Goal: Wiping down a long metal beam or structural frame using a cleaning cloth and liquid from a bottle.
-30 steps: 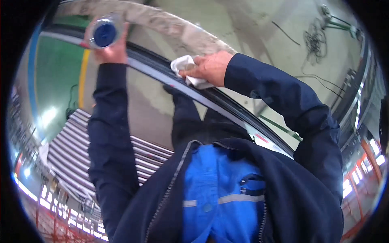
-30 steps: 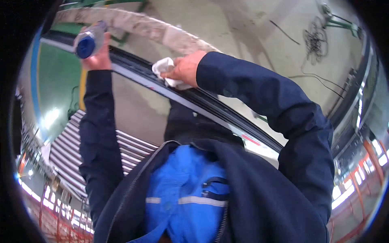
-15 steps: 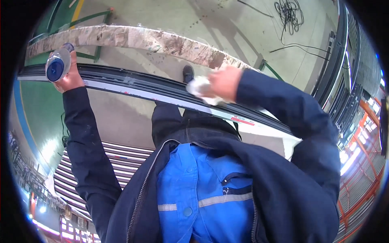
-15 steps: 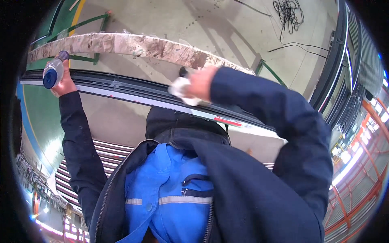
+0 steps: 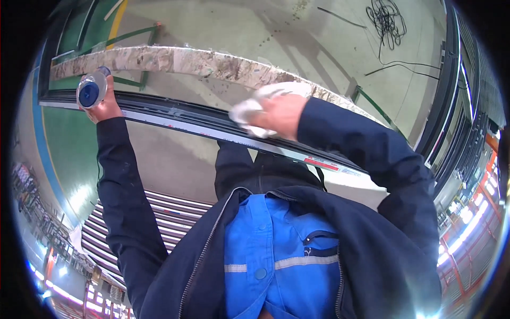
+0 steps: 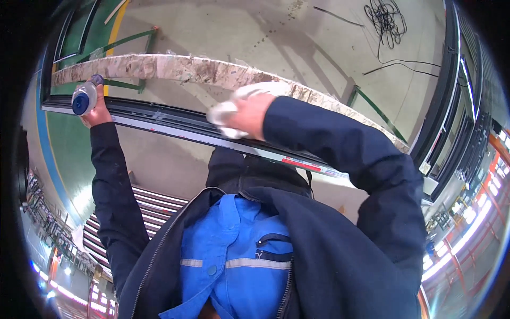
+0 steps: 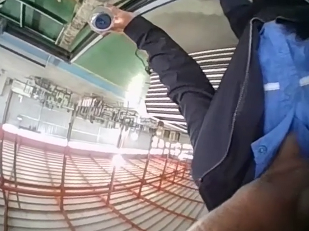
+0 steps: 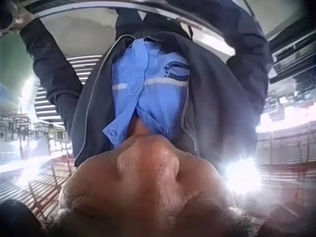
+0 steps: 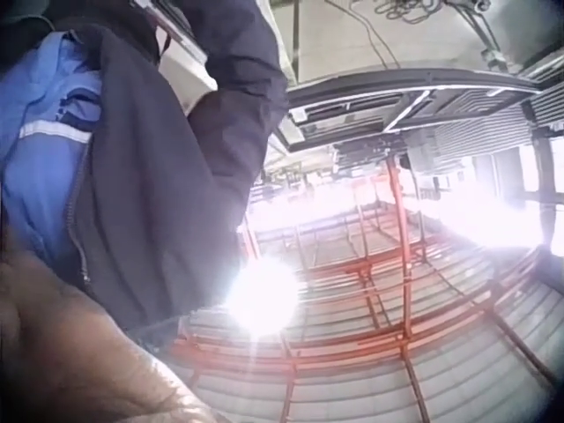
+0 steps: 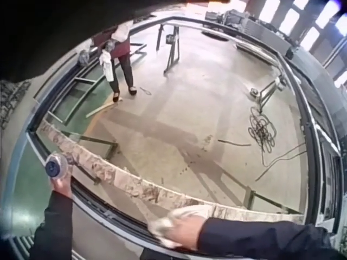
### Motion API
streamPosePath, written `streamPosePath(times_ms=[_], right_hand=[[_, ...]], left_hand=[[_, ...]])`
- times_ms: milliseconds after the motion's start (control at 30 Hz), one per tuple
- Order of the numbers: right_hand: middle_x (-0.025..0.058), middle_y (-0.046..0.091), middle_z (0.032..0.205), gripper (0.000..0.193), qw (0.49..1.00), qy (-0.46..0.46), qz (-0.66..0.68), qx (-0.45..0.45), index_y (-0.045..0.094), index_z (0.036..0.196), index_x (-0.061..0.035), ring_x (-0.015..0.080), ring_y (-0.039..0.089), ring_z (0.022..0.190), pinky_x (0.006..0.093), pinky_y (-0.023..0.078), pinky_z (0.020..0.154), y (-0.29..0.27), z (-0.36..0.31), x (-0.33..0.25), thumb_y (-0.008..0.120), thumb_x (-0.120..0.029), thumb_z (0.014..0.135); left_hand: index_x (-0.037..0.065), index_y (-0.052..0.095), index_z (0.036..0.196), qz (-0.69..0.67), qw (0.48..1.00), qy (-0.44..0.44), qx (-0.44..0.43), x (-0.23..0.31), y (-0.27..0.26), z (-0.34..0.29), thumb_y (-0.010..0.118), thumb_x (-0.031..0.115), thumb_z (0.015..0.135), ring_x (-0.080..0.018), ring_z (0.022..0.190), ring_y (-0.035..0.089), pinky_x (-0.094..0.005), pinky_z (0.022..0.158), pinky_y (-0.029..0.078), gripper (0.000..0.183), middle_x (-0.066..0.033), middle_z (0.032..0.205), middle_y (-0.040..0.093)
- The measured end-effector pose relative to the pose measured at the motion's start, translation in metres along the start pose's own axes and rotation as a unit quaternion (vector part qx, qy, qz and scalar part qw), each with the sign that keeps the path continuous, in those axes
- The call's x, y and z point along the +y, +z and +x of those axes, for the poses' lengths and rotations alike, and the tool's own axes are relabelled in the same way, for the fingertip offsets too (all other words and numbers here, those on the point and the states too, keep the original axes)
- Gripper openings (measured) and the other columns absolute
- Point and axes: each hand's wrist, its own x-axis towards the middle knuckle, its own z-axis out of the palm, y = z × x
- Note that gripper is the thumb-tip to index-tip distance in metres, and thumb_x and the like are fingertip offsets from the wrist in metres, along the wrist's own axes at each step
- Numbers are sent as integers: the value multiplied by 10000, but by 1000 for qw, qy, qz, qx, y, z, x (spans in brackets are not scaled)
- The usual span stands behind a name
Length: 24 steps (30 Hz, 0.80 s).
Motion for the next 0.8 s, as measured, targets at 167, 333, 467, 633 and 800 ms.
streamPosePath(times_ms=[167,333,467,633,800], right_hand=[[115,624,1049,407,976,120,-22,-182,647,1161,-190,310,651,944,438,526,816,-35,-76,18,664,-81,770],[62,586,1292,604,669,80,719,171,461,1404,-69,184,552,1177,328,423,1021,-51,-79,19,651,24,838],[101,579,1291,483,543,17,825,156,464,1370,-58,224,568,1165,387,458,1006,20,-52,73,612,-159,921],[124,575,1297,441,360,46,923,128,502,1324,-78,277,580,1149,459,465,1010,1,-20,59,459,-370,996],[145,554,1321,453,452,-17,863,225,499,1330,-57,312,544,1213,507,419,1059,-2,15,66,501,-324,964]], left_hand=[[-9,609,1161,36,998,34,41,-7,-9,-3,855,233,730,-244,1012,624,-359,925,486,553,-115,1102,656],[11,526,1253,-17,996,60,58,-17,1,-8,862,100,700,-245,1112,573,-351,940,492,653,-137,1231,572],[30,478,1269,-145,987,8,68,-29,4,-12,857,75,681,-258,1098,582,-347,942,482,702,-130,1217,570],[40,465,1288,-140,989,-16,45,-31,4,-17,872,46,640,-233,1098,581,-351,957,481,765,-118,1216,570],[28,468,1264,-50,997,38,46,-15,16,-6,888,68,615,-255,1059,591,-352,926,486,774,-127,1170,574]])
